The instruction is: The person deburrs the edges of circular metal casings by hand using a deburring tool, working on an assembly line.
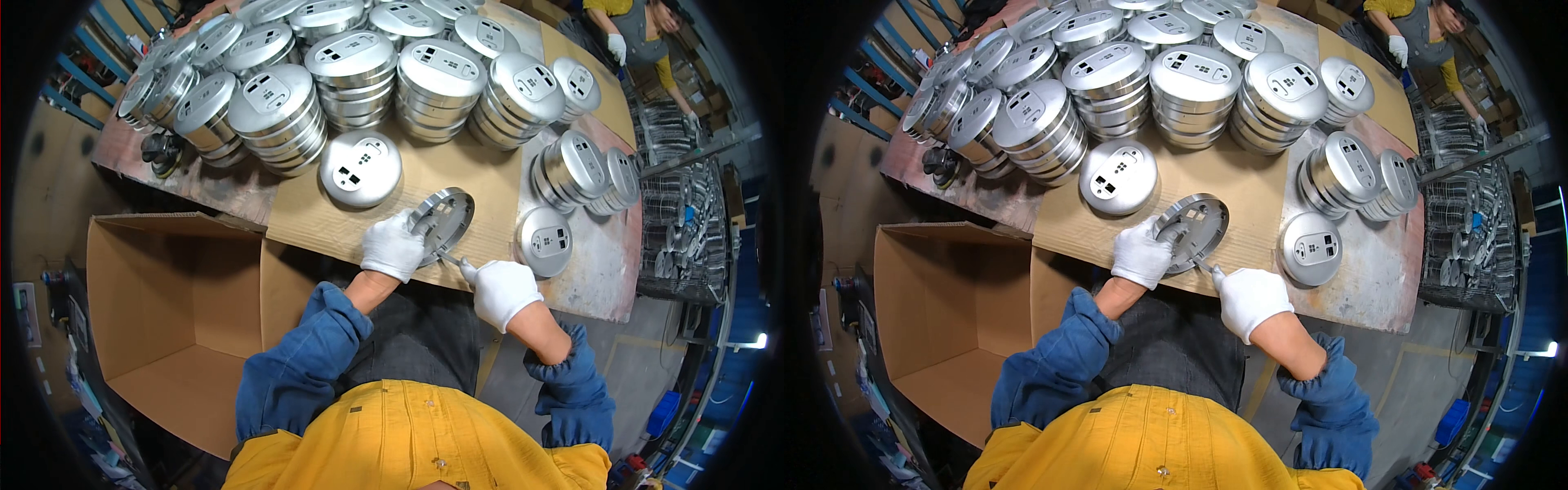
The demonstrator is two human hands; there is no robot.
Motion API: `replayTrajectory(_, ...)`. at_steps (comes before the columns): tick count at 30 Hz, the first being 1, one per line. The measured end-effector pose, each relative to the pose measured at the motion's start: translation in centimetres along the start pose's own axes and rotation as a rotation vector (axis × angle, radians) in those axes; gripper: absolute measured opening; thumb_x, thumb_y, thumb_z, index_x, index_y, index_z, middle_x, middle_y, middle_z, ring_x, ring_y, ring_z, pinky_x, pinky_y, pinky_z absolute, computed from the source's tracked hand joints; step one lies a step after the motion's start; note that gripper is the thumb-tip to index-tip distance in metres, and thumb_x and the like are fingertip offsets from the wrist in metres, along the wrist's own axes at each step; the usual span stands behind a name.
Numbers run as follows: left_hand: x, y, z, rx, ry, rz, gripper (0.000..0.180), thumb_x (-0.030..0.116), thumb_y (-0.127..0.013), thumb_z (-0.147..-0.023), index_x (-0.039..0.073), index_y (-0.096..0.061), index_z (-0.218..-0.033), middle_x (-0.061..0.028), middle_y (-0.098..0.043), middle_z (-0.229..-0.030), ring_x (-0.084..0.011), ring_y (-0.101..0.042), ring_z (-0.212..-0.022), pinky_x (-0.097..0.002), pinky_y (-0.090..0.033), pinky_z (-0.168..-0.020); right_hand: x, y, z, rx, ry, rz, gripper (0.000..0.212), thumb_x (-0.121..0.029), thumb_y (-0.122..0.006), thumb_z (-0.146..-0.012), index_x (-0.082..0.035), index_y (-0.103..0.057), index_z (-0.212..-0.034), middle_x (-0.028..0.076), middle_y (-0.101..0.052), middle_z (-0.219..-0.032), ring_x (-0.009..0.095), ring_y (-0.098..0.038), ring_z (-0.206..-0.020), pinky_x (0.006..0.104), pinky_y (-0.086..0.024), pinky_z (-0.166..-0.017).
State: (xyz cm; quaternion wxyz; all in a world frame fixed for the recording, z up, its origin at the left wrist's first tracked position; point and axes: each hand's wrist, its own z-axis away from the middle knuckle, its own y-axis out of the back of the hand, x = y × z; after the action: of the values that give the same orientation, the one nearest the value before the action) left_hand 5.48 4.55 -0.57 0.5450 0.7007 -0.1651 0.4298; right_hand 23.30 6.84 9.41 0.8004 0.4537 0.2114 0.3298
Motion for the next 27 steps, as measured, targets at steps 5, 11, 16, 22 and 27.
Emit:
replayTrajectory(5, -0.7, 0.0, -0.7, -0.028, 0.135, 0.186, 0.024, 0.019, -0.071, -0.08, 0.001, -0.068, -0.096, -0.0148, -0.07, -0.085, -0.0257, -0.069, -0.076, -0.033, -0.052, -0.068, -0.2, -1.9, 0.2, 0.038, -0.017, -0.024, 0.047, -0.011, -0.049, -0.081, -0.01, -0.054, -0.127, 0.016, -0.063, -0.08, 0.031, -0.065, -0.069, 0.042, -0.051, -0.058)
replayTrajectory(11, -3.2, -1.1, -1.2, 0.016, 0.192, 0.25, 0.026, 0.03, -0.068, -0.079, 0.008, -0.069, -0.094, -0.0184, -0.067, -0.085, -0.0368, -0.064, -0.081, -0.0416, -0.051, -0.071, -0.9, -7.9, 1.1, 0.198, -0.1, -0.126, 0.056, -0.011, -0.053, -0.079, -0.015, -0.048, -0.134, 0.014, -0.06, -0.082, 0.03, -0.063, -0.065, 0.0414, -0.051, -0.057)
replayTrajectory(16, -2.6, -0.6, -0.9, -0.002, 0.167, 0.179, 0.026, 0.032, -0.067, -0.08, 0.01, -0.07, -0.093, -0.0171, -0.067, -0.084, -0.0372, -0.064, -0.081, -0.0422, -0.051, -0.07, 0.4, -8.6, 1.0, 0.41, -0.11, -0.339, 0.045, -0.018, -0.054, -0.083, -0.018, -0.054, -0.129, 0.012, -0.061, -0.076, 0.033, -0.062, -0.064, 0.0423, -0.05, -0.059)
replayTrajectory(22, -0.5, 0.2, 0.2, -0.05, 0.073, 0.095, 0.026, 0.025, -0.071, -0.081, 0.005, -0.069, -0.097, -0.014, -0.069, -0.084, -0.0275, -0.068, -0.076, -0.0343, -0.052, -0.067, 0.7, -1.6, 1.6, 0.1, -0.043, -0.188, 0.039, -0.017, -0.052, -0.085, -0.015, -0.058, -0.123, 0.013, -0.065, -0.078, 0.032, -0.064, -0.072, 0.0431, -0.049, -0.061)
replayTrajectory(27, 0.6, 0.5, 0.6, -0.046, -0.024, -0.044, 0.025, 0.032, -0.07, -0.081, 0.009, -0.069, -0.09, -0.0157, -0.065, -0.073, -0.0343, -0.064, -0.07, -0.0398, -0.051, -0.061, 0.5, -0.5, 1.0, 0.064, -0.004, -0.096, 0.034, -0.014, -0.05, -0.083, -0.012, -0.06, -0.116, 0.014, -0.066, -0.077, 0.032, -0.064, -0.072, 0.0439, -0.049, -0.06)
